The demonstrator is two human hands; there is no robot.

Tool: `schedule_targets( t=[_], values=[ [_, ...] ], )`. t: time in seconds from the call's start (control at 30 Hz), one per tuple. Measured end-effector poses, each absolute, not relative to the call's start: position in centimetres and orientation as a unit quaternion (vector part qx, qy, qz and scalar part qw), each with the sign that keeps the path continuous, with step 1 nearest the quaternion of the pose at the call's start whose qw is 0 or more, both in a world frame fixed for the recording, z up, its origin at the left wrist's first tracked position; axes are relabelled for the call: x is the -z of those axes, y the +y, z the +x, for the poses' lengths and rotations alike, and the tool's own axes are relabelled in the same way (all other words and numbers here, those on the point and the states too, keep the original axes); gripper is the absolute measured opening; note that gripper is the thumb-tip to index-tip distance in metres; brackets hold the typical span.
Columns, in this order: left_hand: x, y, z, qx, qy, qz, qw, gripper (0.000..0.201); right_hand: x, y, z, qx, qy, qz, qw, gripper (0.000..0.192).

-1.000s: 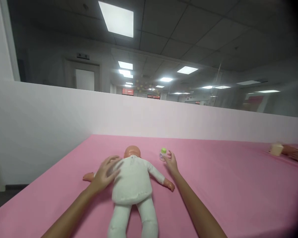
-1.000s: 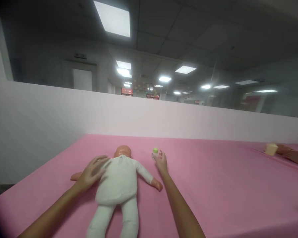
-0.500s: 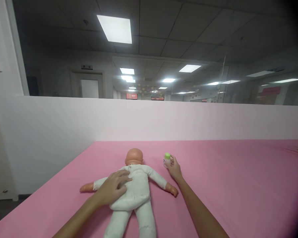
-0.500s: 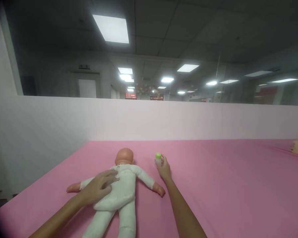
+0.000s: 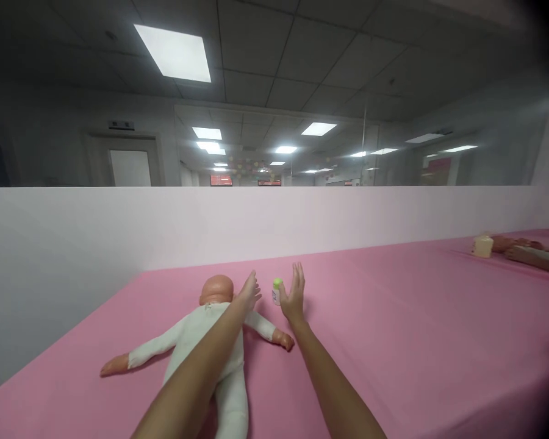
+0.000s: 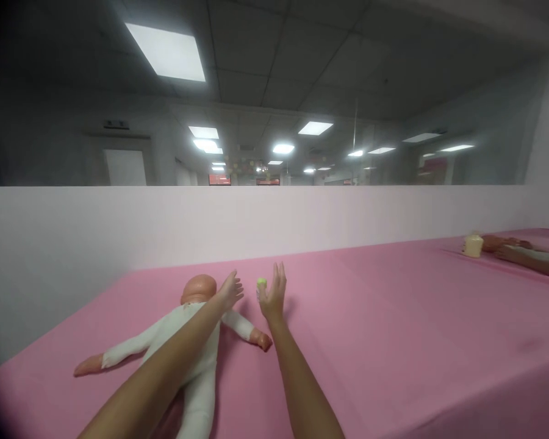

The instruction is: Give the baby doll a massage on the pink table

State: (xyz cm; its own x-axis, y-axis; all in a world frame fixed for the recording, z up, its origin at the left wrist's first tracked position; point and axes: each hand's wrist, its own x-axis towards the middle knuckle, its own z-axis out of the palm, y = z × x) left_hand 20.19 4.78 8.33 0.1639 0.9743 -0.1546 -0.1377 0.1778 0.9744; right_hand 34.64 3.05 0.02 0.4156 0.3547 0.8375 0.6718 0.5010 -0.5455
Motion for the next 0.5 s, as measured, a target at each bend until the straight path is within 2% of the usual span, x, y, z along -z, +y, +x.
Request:
schedule_targets(
  t=[0.07, 0.23, 0.37, 0.5],
  values=[
    [-7.2, 5.7, 23.2, -0.468, 0.446, 0.424, 0.635, 0.067, -0.5, 3.2, 34.4, 0.114, -0.542, -0.499, 0.666, 0.061],
    [-5.5, 6.8, 25.6, -0.488, 0.405, 0.400, 0.662, 0.067, 1.5, 4.9, 35.6, 0.006, -0.629, -0.521, 0.577, 0.051],
    [-5.7, 7.3, 23.6, -0.510, 0.416, 0.411, 0.631, 0.068, 1.7, 4.6, 35.1, 0.009, -0.622, -0.497, 0.604, 0.053],
    [-6.9, 4.8, 22.4, -0.517, 0.363, 0.540, 0.556, 0.061, -2.3, 1.6, 30.5, -0.092, -0.587, -0.457, 0.662, 0.060]
  ],
)
